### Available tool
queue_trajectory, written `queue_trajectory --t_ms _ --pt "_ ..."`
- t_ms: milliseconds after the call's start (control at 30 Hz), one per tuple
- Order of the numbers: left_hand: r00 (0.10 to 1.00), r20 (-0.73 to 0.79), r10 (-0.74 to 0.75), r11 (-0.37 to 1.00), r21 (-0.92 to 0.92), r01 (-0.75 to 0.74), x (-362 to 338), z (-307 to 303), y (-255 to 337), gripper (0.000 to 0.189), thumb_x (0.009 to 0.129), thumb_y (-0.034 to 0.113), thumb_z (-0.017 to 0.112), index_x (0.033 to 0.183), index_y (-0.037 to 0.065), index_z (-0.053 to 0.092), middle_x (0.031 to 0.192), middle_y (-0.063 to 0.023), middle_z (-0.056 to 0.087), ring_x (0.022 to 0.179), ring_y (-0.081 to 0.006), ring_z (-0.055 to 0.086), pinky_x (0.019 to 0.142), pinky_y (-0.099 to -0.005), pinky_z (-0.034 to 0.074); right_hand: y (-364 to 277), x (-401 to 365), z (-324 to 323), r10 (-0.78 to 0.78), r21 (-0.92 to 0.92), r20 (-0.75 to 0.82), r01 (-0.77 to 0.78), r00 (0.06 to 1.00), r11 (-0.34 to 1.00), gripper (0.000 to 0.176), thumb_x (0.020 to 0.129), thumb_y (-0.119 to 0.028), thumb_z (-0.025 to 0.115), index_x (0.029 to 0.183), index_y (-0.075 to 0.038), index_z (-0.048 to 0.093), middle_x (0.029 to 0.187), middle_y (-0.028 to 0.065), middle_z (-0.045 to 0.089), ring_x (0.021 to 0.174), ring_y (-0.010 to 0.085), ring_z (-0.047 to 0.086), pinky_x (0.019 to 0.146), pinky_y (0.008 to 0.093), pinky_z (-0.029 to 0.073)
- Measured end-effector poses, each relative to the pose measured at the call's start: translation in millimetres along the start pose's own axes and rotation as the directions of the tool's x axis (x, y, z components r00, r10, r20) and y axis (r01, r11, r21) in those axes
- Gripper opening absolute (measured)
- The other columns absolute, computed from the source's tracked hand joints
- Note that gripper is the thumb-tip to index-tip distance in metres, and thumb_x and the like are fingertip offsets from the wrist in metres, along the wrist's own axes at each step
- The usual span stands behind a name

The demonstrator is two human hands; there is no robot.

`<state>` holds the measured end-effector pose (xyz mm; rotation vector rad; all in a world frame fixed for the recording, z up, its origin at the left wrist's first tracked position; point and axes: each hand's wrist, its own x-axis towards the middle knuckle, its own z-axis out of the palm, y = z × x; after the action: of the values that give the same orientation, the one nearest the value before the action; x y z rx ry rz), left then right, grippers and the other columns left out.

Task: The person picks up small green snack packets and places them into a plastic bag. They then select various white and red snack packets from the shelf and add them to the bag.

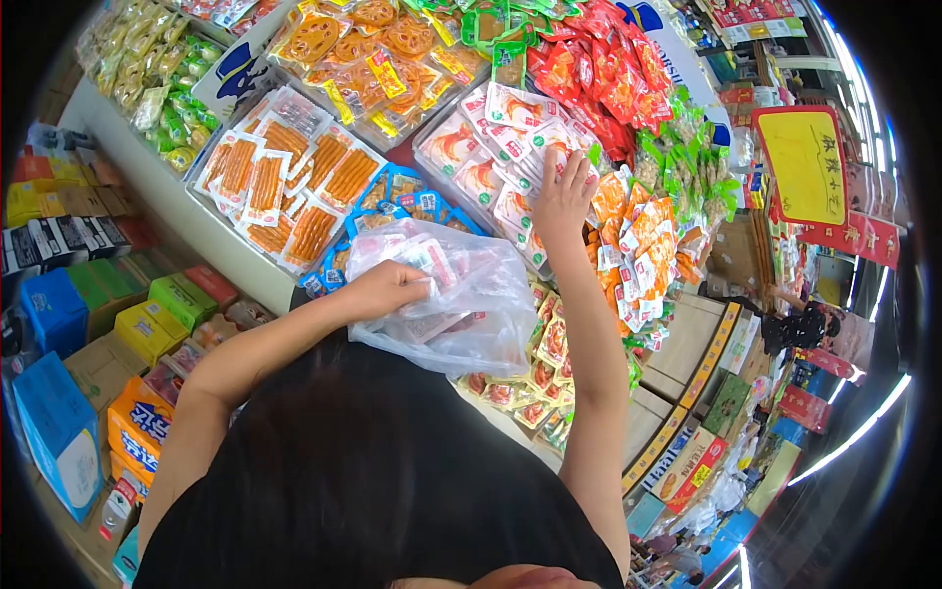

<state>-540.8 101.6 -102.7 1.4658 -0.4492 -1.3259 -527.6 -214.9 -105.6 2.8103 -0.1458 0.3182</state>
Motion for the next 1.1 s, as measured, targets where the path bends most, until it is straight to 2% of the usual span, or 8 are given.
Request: queue_trajectory --t_ms 300,367,500,633,700,800,1033,1100 --pt "1.0 -0.007 0.011 0.999 -0.047 -0.011 4 0 -8 0.031 0.092 0.025 0.055 0.104 -0.002 0.065 0.084 0.0008 0.064 0.074 -0.0048 0.054 0.067 -0.0234 0.045 9 7 -26 -0.024 0.023 0.243 0.019 0.97 1.0 0.068 0.079 -0.011 0.056 0.141 -0.008 0.029 0.143 0.0274 0.027 0.13 0.0454 0.028 0.102 0.0594 0.027" --pt "1.0 -0.01 0.017 0.997 -0.078 -0.018 4 0 -9 0.031 0.092 0.025 0.055 0.105 -0.001 0.065 0.084 0.0008 0.063 0.074 -0.0047 0.054 0.066 -0.0232 0.045 39 17 -21 -0.019 0.381 0.193 -0.057 0.981 0.923 0.065 0.079 -0.018 0.061 0.139 -0.015 0.034 0.141 0.0227 0.035 0.13 0.0422 0.032 0.099 0.0584 0.031" --pt "1.0 -0.001 0.0 0.999 -0.038 0.0 3 0 -3 0.031 0.092 0.026 0.055 0.104 -0.001 0.065 0.081 0.0019 0.062 0.071 -0.004 0.052 0.063 -0.0226 0.044 96 43 3 0.15 0.425 0.104 -0.18 0.983 0.887 0.059 0.081 -0.017 0.059 0.136 -0.011 0.039 0.13 0.0207 0.048 0.122 0.0389 0.043 0.102 0.0485 0.034" --pt "1.0 -0.011 0.007 1.0 -0.027 -0.007 0 0 3 0.03 0.093 0.025 0.054 0.101 -0.001 0.065 0.079 0.003 0.061 0.069 -0.0035 0.05 0.061 -0.0225 0.043 116 50 31 0.151 0.343 0.117 -0.183 0.982 0.921 0.057 0.081 -0.016 0.058 0.135 -0.01 0.04 0.124 0.0196 0.054 0.117 0.039 0.047 0.098 0.0469 0.038" --pt "1.0 -0.011 0.005 0.999 -0.039 -0.005 0 0 3 0.029 0.093 0.025 0.054 0.101 -0.001 0.065 0.079 0.003 0.061 0.07 -0.0036 0.05 0.061 -0.0225 0.043 114 53 21 0.256 0.2 0.315 -0.327 0.914 0.924 0.046 0.081 -0.016 0.058 0.126 -0.008 0.051 0.11 0.0175 0.062 0.108 0.0375 0.055 0.091 0.0447 0.043" --pt "1.0 -0.01 0.009 0.999 -0.05 -0.009 2 0 -2 0.029 0.093 0.024 0.054 0.101 -0.001 0.065 0.08 0.0028 0.061 0.07 -0.0039 0.051 0.062 -0.0226 0.044 122 47 8 0.148 0.343 0.21 -0.215 0.966 0.914 0.032 0.081 -0.018 0.061 0.109 -0.003 0.061 0.083 0.0168 0.067 0.079 0.0323 0.064 0.073 0.0404 0.05" --pt "0.999 0.012 0.033 0.997 -0.077 -0.032 9 -2 -13 0.027 0.092 0.023 0.054 0.1 -0.001 0.066 0.081 0.0017 0.062 0.072 -0.0044 0.053 0.064 -0.0231 0.044 124 29 -25 0.274 0.487 0.239 -0.359 0.931 0.796 0.021 0.081 -0.018 0.062 0.094 -0.002 0.064 0.085 0.0164 0.066 0.078 0.0314 0.064 0.069 0.0386 0.049" --pt "1.0 0.006 0.024 0.998 -0.06 -0.024 7 -2 -10 0.028 0.092 0.024 0.054 0.099 -0.001 0.066 0.08 0.0015 0.062 0.071 -0.0045 0.053 0.063 -0.023 0.044 136 26 -28 0.339 0.655 0.056 -0.29 0.939 0.698 0.018 0.083 -0.016 0.059 0.093 -0.001 0.062 0.082 0.0157 0.065 0.073 0.0281 0.063 0.067 0.037 0.048"
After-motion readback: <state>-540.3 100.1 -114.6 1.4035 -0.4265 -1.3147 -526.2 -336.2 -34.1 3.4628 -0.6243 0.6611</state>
